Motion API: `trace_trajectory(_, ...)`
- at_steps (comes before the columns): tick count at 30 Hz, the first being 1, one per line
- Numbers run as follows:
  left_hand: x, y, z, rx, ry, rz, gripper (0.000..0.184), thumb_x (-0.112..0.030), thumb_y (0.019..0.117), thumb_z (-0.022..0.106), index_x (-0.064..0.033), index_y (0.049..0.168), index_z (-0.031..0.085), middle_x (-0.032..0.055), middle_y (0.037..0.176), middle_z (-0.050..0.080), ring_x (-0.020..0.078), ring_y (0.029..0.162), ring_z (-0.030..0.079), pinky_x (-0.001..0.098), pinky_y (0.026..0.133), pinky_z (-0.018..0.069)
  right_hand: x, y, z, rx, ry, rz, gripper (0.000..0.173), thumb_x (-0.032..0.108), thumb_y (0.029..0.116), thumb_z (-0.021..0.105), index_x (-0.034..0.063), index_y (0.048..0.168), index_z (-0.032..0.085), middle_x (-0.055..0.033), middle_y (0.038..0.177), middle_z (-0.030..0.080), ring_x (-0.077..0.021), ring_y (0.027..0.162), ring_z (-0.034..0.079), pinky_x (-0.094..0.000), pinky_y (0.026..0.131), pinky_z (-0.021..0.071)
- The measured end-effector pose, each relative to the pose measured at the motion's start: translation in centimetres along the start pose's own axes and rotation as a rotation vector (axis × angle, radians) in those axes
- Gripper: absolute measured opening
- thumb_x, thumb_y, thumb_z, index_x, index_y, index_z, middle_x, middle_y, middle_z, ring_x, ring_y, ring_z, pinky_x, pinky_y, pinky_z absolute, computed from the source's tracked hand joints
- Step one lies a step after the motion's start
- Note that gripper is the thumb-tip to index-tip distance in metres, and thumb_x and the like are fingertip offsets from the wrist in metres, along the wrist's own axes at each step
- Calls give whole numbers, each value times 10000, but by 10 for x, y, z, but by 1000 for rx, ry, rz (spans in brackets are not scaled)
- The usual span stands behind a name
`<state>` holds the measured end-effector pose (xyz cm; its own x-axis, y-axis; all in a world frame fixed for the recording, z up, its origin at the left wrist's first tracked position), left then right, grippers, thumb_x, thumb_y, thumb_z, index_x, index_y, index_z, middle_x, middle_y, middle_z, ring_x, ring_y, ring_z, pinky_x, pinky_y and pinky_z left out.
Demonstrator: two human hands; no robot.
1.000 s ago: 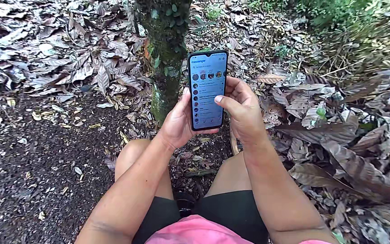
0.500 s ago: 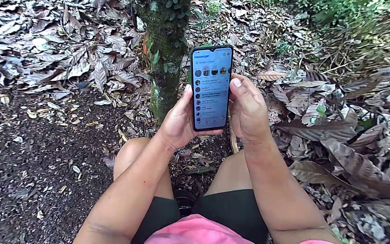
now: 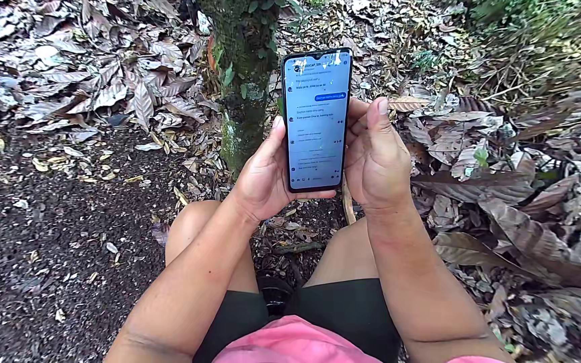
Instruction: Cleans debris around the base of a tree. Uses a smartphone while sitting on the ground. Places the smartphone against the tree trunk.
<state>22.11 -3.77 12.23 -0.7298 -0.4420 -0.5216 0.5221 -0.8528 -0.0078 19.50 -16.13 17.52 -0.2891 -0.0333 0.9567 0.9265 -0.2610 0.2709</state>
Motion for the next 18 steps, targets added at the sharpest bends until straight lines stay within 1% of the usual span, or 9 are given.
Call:
trace_trajectory(5, 0, -1, 1, 9, -12, -13, 740, -706, 1035, 202, -198, 1513, 449, 199, 1423, 568, 420, 1240, 613, 656, 902, 562, 0, -1, 1, 6, -8, 8, 584, 367, 1134, 164, -6, 1398, 528, -126, 1245, 664, -212, 1159, 660, -404, 1023, 551)
trace_trajectory(9, 0, -2, 1, 11, -30, -17, 751, -718, 1028, 206, -200, 1513, 450, 203, 1421, 570, 427, 1231, 619, 654, 891, 568, 1, -1, 2, 6, -10, 17, 594, 365, 1134, 154, -6, 1403, 532, -127, 1246, 667, -213, 1163, 660, -403, 1027, 548)
trace_trajectory(11, 0, -3, 2, 32, -38, -17, 750, -718, 1027, 211, -201, 1521, 439, 204, 1430, 562, 427, 1243, 609, 655, 904, 561, 2, -1, 2, 10, -13, 15, 594, 364, 1134, 148, 1, 1406, 530, -118, 1239, 669, -204, 1157, 661, -396, 1022, 550)
trace_trajectory(14, 0, -4, 3, 26, -36, -18, 747, -715, 1028, 212, -198, 1519, 438, 203, 1429, 561, 421, 1250, 605, 655, 908, 559, 1, -2, 3, 15, -10, 12, 595, 361, 1134, 144, -7, 1406, 526, -128, 1238, 670, -215, 1159, 663, -408, 1023, 553)
trace_trajectory(18, 0, -3, 2, 25, -21, -24, 749, -721, 1025, 214, -202, 1516, 441, 206, 1421, 565, 421, 1238, 614, 639, 896, 571, 2, -2, 4, 17, -16, 8, 593, 356, 1135, 138, -6, 1410, 518, -120, 1240, 665, -205, 1158, 660, -396, 1025, 549)
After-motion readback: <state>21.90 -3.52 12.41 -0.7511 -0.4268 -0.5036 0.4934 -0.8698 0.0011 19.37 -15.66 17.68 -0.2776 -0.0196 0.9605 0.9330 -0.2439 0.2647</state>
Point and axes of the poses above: each hand's wrist, its own y-axis towards the middle knuckle, its own z-axis out of the palm, x = y × z, the point moved 7 cm from there along y, towards the middle knuckle
